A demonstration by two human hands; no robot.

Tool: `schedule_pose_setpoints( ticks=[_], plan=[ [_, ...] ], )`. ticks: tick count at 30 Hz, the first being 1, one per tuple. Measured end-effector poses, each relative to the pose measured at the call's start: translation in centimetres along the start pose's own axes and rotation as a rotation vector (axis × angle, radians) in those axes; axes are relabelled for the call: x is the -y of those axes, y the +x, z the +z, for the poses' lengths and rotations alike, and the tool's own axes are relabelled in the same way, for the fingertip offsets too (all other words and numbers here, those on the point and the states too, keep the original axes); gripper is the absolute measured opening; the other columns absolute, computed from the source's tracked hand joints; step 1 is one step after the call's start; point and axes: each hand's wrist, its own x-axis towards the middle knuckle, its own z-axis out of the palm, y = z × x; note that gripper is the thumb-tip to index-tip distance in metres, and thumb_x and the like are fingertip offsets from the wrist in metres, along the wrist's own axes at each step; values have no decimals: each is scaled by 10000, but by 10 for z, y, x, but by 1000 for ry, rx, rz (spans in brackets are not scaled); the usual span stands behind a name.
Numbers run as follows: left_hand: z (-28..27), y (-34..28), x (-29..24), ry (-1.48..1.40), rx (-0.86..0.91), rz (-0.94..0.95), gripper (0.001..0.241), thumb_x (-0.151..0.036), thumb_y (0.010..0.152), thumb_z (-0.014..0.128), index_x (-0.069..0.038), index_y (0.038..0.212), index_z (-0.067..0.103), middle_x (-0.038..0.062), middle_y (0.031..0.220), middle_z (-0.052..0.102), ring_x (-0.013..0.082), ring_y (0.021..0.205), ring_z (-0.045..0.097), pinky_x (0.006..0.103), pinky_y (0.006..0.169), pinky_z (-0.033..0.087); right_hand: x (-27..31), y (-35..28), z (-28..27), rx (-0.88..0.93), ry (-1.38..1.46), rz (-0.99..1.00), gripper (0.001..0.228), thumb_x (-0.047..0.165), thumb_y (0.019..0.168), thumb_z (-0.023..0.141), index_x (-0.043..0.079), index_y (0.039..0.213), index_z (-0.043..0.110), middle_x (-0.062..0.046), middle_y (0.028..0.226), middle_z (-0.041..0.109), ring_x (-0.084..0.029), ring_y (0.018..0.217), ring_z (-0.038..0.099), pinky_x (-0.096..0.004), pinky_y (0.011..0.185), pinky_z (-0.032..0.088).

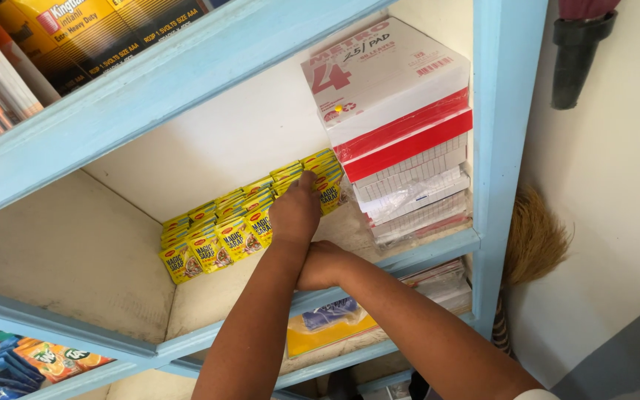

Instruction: Stocking small seasoning packets onto a grocery store shelf and organizing them neatly.

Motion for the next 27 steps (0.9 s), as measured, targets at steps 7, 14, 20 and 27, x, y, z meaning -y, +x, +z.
schedule_pose_setpoints(
  ticks=[7,14,20,27],
  plan=[
    [8,0,4,-9,-36,0,250,-235,933,619,-211,1180,595,113,1083,710,384,855,722,529,694,575,6,-4,-6,14,32,28,568,539,837,611,153,1244,699,-158,1294,682,-308,1215,639,-413,1026,489],
    [-1,-8,1,22,3,10,328,-175,942,553,-230,1262,602,110,1080,695,376,849,727,535,676,576,5,-3,-4,26,15,35,544,537,823,625,163,1206,721,-157,1270,697,-307,1207,645,-412,1020,493],
    [0,-9,3,61,24,30,426,-150,948,519,-288,1343,601,97,1124,679,357,844,736,525,688,583,-4,2,5,-3,8,8,499,481,807,651,167,1187,732,-159,1245,708,-310,1186,656,-410,1009,503],
    [-2,-13,4,107,60,39,506,-125,940,516,-320,1404,565,90,1114,662,344,829,739,516,699,583,-6,5,8,-16,-25,-37,485,456,819,643,173,1206,718,-152,1260,693,-301,1197,643,-412,1021,481]
  ],
)
